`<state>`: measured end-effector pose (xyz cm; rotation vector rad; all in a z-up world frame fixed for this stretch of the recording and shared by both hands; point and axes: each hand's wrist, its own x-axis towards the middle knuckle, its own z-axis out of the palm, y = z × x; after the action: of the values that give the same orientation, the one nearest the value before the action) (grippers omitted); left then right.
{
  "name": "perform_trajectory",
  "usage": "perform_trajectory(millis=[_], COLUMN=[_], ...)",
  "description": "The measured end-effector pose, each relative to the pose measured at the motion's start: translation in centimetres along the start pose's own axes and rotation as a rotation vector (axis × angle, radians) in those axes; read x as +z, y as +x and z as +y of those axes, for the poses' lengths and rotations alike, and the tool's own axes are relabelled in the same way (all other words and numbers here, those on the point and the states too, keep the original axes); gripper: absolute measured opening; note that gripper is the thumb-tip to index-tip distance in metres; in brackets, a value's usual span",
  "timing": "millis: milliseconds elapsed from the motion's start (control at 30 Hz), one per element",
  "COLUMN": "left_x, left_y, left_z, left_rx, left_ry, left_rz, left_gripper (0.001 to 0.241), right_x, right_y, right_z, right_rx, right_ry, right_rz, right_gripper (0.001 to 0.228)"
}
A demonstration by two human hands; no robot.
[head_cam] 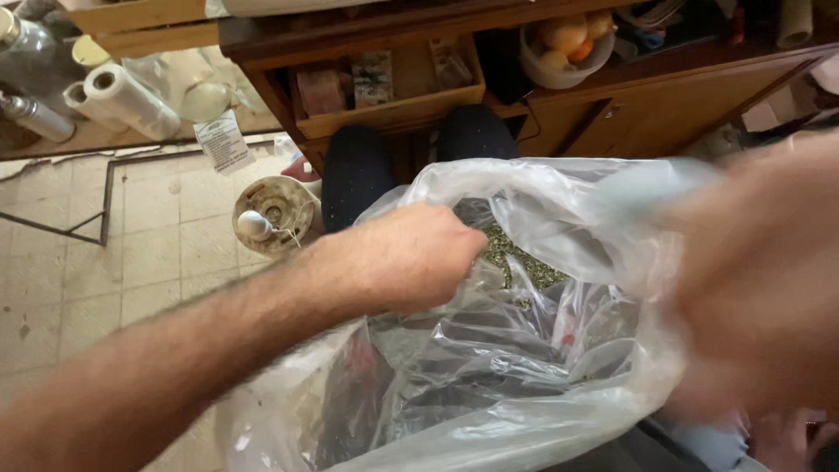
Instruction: The person scoops a green herb-like substance from a large plastic bag into smaller plastic bags, weighs the small bags on a digital scale, and seals the bags by hand.
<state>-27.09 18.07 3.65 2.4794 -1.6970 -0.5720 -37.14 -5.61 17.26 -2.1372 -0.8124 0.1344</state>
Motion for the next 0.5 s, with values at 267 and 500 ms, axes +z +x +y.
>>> perform_trajectory(millis=[267, 500], left_x=[14.0, 13.9], left_y=[-1.2, -2.4], left_z=[-5.4, -4.6], left_rx=[-0.141, -0.427], left_ry=[0.176, 0.444], left_rz=[0.218, 0.43], left_gripper=[0.014, 0.022], right_x=[17.0, 14.5], right_y=[0.8, -3.0], right_z=[15.3, 16.9], right_rx=[0.138, 0.399], right_ry=[0.799, 0.286], right_rz=[0.118, 0.093], right_gripper=[0.029, 0.028])
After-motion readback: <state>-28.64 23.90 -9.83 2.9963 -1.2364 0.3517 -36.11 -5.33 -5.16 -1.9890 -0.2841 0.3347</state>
